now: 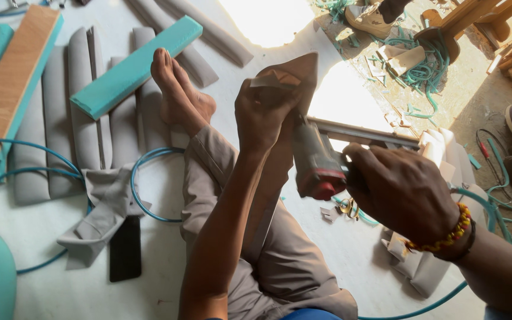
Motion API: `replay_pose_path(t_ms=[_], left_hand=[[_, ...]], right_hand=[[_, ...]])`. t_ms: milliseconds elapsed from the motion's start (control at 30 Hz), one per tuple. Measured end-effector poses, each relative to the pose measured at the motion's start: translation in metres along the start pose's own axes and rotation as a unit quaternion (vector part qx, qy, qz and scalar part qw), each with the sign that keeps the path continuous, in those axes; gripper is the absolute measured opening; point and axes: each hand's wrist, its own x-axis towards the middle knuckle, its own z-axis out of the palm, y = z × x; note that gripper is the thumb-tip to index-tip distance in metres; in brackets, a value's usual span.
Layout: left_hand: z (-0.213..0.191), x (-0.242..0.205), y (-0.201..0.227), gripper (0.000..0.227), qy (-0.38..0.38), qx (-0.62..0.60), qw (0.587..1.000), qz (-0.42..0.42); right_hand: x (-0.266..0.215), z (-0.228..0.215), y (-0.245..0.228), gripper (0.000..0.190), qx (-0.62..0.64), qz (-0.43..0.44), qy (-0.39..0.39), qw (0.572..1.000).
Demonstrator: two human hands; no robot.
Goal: The person wraps a rectangular foam piece with gray fabric and secures it using a pneumatic staple gun. They repeatedly pull the fabric taut, staple along the edges, and adjust the foam orientation to cover all sides.
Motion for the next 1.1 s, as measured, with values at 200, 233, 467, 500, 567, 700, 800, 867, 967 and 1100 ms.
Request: replay_pose_path(t_ms=[200, 233, 467, 500, 567, 700, 800, 867, 967, 1100], left_hand=[[-0.027, 0.011, -0.022, 0.035, -0.038, -0.061, 0.997, 0.040], [-0.037, 0.012, -0.023, 0.040, -0.059, -0.105, 0.993, -0.004], [-0.079, 0.017, -0.007, 0.092, 0.015, -0.109, 0.990, 0.092], [-0.084, 0.020, -0.011, 0.091, 0.008, -0.124, 0.991, 0.058], [-0.101, 0.018, -0.023, 0.071, 0.046, -0.109, 0.992, 0.040], [-0.140, -0.015, -0.048, 0.051, 0.120, -0.073, 0.990, -0.010], [-0.165, -0.058, -0.046, 0.062, 0.136, -0.113, 0.983, -0.044], [-0.171, -0.088, -0.039, 0.070, 0.135, -0.088, 0.986, -0.042], [-0.164, -0.121, -0.035, 0.073, 0.132, 0.055, 0.990, -0.006], [-0.144, -0.126, -0.045, 0.051, 0.180, 0.254, 0.949, 0.055]], right_hand=[[-0.052, 0.086, 0.037, 0.043, 0.154, 0.206, -0.009, 0.966], [-0.053, 0.115, 0.045, 0.046, 0.213, 0.244, -0.024, 0.946], [-0.062, 0.338, 0.035, 0.046, 0.264, 0.254, 0.006, 0.930], [-0.063, 0.363, 0.026, 0.045, 0.253, 0.256, 0.015, 0.933], [-0.064, 0.403, 0.008, 0.045, 0.199, 0.248, 0.027, 0.948], [-0.070, 0.445, -0.016, 0.044, 0.170, 0.246, 0.031, 0.954], [-0.074, 0.453, -0.021, 0.038, 0.144, 0.238, 0.064, 0.958], [-0.072, 0.449, -0.018, 0.036, 0.152, 0.249, 0.006, 0.956], [-0.064, 0.426, -0.013, 0.030, 0.152, 0.244, -0.074, 0.955], [-0.026, 0.368, -0.007, 0.021, 0.215, 0.203, 0.011, 0.955]])
